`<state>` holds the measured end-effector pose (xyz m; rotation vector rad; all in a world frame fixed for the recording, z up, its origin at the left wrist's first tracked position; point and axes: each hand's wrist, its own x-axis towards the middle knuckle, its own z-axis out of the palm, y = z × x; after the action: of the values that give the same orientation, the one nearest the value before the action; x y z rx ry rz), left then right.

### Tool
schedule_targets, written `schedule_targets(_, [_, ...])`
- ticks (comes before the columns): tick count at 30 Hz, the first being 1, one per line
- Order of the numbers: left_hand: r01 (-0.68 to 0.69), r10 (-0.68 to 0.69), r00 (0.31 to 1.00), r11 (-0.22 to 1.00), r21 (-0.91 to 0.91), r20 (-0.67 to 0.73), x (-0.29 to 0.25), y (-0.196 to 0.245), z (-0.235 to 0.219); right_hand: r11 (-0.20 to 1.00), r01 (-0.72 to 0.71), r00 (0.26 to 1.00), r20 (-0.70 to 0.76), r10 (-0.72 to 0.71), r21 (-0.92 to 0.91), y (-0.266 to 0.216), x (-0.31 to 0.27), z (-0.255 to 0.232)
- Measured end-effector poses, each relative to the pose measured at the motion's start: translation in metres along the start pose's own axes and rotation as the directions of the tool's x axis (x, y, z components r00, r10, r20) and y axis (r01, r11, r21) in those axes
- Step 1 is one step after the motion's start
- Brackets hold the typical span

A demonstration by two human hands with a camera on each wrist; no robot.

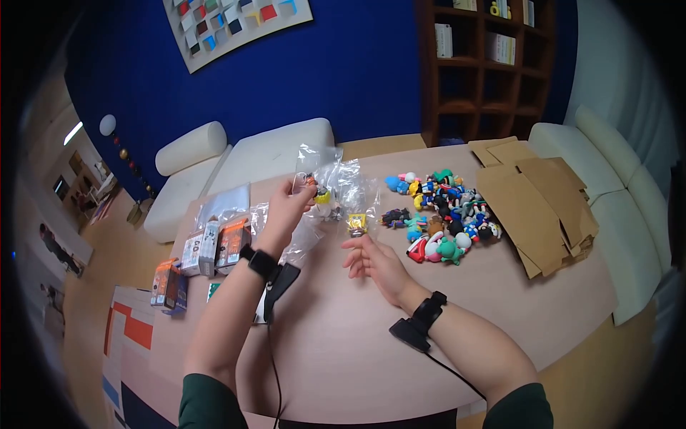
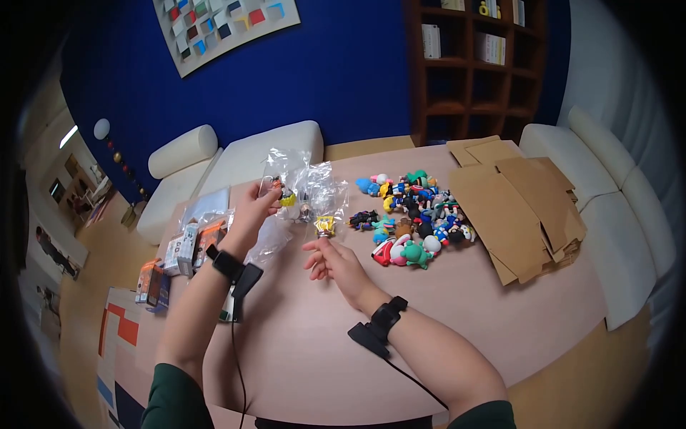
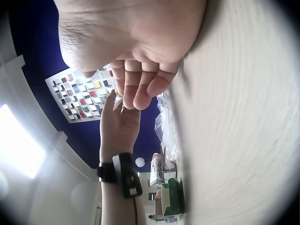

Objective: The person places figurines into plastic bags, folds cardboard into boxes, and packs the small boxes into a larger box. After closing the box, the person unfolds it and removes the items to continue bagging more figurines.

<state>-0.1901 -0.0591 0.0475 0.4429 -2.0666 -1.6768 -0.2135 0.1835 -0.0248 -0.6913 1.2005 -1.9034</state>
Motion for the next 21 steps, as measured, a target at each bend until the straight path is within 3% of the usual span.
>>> schedule_targets(2, [0.084,-0.099,0.994,0.971,0.223,0.055,0.019,-0.001,0.004,1.000,0.008,1.000,-0.002,-0.008,-0.008,0.002,0.001,-0.001])
schedule_targets(3, [0.153,-0.153,0.988,0.918,0.367,-0.029,0.023,-0.006,0.008,1.000,0.005,1.000,0.003,-0.005,-0.023,0.002,0.001,-0.001])
schedule_targets(4, [0.151,-0.153,0.988,0.918,0.367,-0.025,0.027,-0.017,0.010,1.000,0.007,1.000,-0.001,-0.007,-0.023,0.002,0.001,-0.001])
schedule_targets(6, [-0.136,0.237,0.969,0.741,0.658,-0.066,0.035,-0.040,0.011,0.999,0.004,1.000,0.004,-0.004,-0.040,0.002,0.001,-0.001])
schedule_targets(10, [-0.232,0.287,0.958,0.729,0.644,0.020,0.023,-0.030,0.014,0.998,0.009,1.000,0.017,-0.008,-0.062,0.002,0.002,-0.001])
schedule_targets(12, [-0.299,0.313,0.947,0.781,0.548,0.071,0.020,-0.033,0.012,0.995,0.025,0.999,0.021,-0.024,-0.094,0.003,0.003,0.000])
schedule_targets(16, [-0.251,0.370,0.927,0.742,0.622,-0.067,-0.009,-0.008,0.002,0.996,0.020,1.000,0.025,-0.018,-0.086,0.001,0.001,0.000])
schedule_targets(18, [-0.181,0.187,0.974,0.324,0.929,0.125,-0.036,0.011,-0.011,0.994,0.038,0.999,0.010,-0.037,-0.106,0.003,0.001,0.001])
schedule_targets(19, [-0.094,0.013,0.996,0.221,0.971,0.093,-0.045,0.013,-0.016,0.996,0.035,0.999,0.010,-0.035,-0.085,0.004,0.002,0.001])
schedule_targets(20, [-0.087,0.014,0.996,0.212,0.973,0.086,-0.052,0.014,-0.021,0.996,0.039,0.999,0.019,-0.037,-0.078,0.004,0.002,0.002])
schedule_targets(21, [-0.072,-0.093,0.992,0.183,0.981,0.090,-0.058,0.013,-0.026,0.993,0.037,0.999,0.018,-0.035,-0.108,0.004,0.002,0.002])
